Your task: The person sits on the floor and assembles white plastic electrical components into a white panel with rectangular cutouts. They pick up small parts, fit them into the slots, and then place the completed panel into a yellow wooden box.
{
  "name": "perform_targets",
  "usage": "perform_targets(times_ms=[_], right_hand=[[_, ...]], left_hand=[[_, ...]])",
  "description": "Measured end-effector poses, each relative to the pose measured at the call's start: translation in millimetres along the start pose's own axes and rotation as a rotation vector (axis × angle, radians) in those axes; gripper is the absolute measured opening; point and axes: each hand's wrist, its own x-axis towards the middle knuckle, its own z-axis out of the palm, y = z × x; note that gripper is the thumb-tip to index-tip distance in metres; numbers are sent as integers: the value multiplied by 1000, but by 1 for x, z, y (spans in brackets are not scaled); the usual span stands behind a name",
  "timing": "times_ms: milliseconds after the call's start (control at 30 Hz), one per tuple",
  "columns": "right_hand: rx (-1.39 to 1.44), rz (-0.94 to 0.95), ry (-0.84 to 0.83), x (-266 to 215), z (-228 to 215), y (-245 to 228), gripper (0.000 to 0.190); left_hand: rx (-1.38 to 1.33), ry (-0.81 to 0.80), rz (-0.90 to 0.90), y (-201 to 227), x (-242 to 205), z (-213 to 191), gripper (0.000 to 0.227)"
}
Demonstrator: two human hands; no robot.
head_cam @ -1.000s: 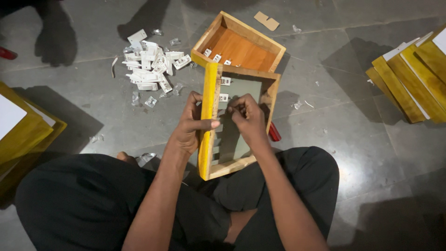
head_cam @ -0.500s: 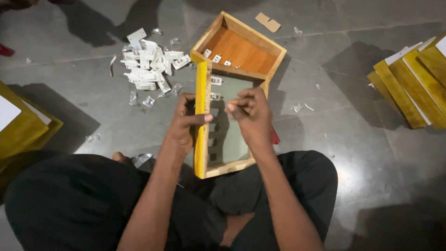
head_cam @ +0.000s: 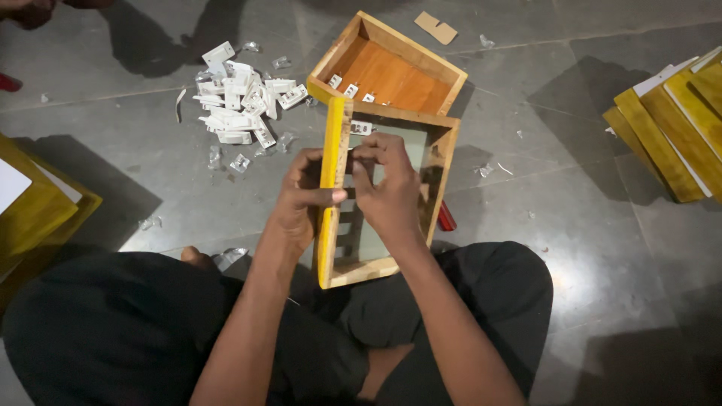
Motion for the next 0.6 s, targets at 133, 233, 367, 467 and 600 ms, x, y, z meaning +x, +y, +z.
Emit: perform_targets(times_ms=[133,233,367,467,600], right_hand=[[-320,-320,54,-2,3,0,41],[-331,-279,59,-4,7,-4,43],[-347,-245,6,0,5,-4,43],[-354,-284,-13,3,3,-3,45],[-335,-272,-35,6,0,1,47]], left_hand=[[-31,-33,27,0,-1,3,63],[-20,-32,33,3,-2,4,62],[-45,-1,3,5,-5,4,61],[-43,-25,9,7,-5,5,61],[-18,3,-24,8,-4,4,61]])
